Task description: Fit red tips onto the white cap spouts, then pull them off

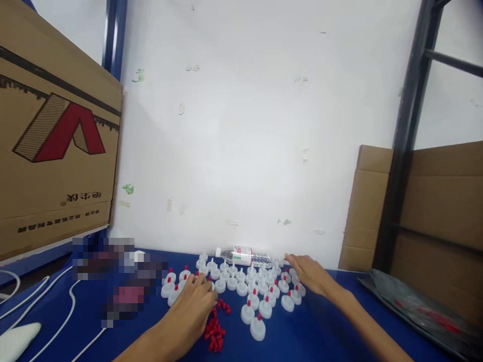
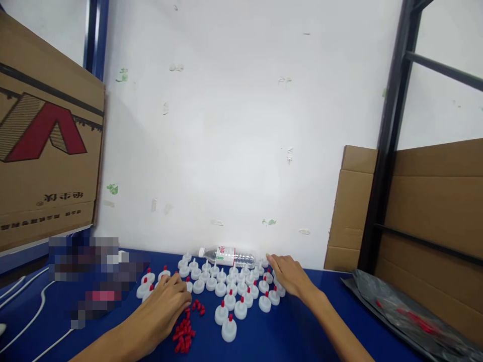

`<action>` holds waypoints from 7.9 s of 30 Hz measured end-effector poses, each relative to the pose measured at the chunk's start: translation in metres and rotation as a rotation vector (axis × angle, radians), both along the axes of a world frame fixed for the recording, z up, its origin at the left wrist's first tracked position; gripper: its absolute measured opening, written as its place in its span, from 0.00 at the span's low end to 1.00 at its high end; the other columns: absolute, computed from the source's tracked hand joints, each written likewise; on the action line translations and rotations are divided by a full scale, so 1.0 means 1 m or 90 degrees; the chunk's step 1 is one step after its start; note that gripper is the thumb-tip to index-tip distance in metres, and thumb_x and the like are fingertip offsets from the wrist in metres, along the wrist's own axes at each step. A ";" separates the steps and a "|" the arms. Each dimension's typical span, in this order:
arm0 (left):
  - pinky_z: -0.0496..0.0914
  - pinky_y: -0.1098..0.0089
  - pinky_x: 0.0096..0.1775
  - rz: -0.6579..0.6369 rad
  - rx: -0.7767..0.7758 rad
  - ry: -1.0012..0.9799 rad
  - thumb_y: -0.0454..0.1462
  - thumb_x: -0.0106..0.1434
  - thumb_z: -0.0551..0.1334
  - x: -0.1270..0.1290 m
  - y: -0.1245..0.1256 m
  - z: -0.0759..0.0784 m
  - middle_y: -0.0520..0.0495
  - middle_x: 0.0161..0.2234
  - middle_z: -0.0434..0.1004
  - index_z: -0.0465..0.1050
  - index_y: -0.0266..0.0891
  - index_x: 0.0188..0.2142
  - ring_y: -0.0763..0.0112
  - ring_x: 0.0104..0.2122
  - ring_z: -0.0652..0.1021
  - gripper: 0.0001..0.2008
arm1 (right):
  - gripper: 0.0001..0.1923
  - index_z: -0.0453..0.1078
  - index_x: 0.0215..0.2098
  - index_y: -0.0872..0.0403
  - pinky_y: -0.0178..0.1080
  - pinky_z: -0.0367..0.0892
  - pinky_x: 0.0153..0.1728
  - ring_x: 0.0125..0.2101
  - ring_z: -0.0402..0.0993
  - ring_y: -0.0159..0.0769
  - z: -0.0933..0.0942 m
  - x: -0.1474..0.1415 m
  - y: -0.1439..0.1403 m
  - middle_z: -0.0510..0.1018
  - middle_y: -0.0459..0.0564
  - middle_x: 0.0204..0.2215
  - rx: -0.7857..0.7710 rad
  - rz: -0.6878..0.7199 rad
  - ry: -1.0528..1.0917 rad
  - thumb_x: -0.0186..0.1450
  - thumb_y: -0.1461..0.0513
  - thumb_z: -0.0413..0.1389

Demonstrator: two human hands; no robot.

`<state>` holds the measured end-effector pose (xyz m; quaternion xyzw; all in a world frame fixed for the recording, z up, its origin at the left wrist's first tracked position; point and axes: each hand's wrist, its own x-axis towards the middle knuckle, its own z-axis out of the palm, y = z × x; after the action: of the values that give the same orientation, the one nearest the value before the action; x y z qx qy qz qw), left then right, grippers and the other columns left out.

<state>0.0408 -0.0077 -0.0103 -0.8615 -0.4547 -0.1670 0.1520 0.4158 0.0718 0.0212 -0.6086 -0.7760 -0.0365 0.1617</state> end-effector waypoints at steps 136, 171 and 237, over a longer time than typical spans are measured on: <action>0.66 0.54 0.52 -0.142 -0.110 -0.148 0.33 0.76 0.52 0.000 -0.017 0.013 0.47 0.42 0.76 0.75 0.43 0.40 0.57 0.47 0.72 0.14 | 0.17 0.76 0.43 0.57 0.50 0.72 0.45 0.41 0.78 0.44 0.012 0.012 -0.033 0.80 0.56 0.38 0.067 -0.179 -0.137 0.77 0.56 0.49; 0.63 0.59 0.48 -0.164 -0.043 -0.071 0.41 0.80 0.49 -0.005 -0.009 0.008 0.47 0.37 0.75 0.77 0.41 0.37 0.60 0.40 0.72 0.20 | 0.32 0.75 0.53 0.53 0.51 0.57 0.64 0.59 0.71 0.47 -0.023 -0.029 -0.015 0.79 0.56 0.54 0.024 0.080 0.088 0.78 0.49 0.33; 0.66 0.63 0.37 -0.284 0.136 -0.185 0.34 0.78 0.52 0.020 -0.030 0.015 0.45 0.36 0.77 0.74 0.40 0.46 0.63 0.34 0.74 0.11 | 0.19 0.66 0.45 0.51 0.40 0.73 0.53 0.52 0.77 0.38 -0.020 -0.120 -0.103 0.80 0.54 0.52 0.350 0.568 0.095 0.65 0.76 0.44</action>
<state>0.0612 -0.0381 0.0045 -0.8865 -0.2507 -0.3651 0.1343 0.2960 -0.0307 0.0011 -0.1555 -0.9076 -0.1233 0.3699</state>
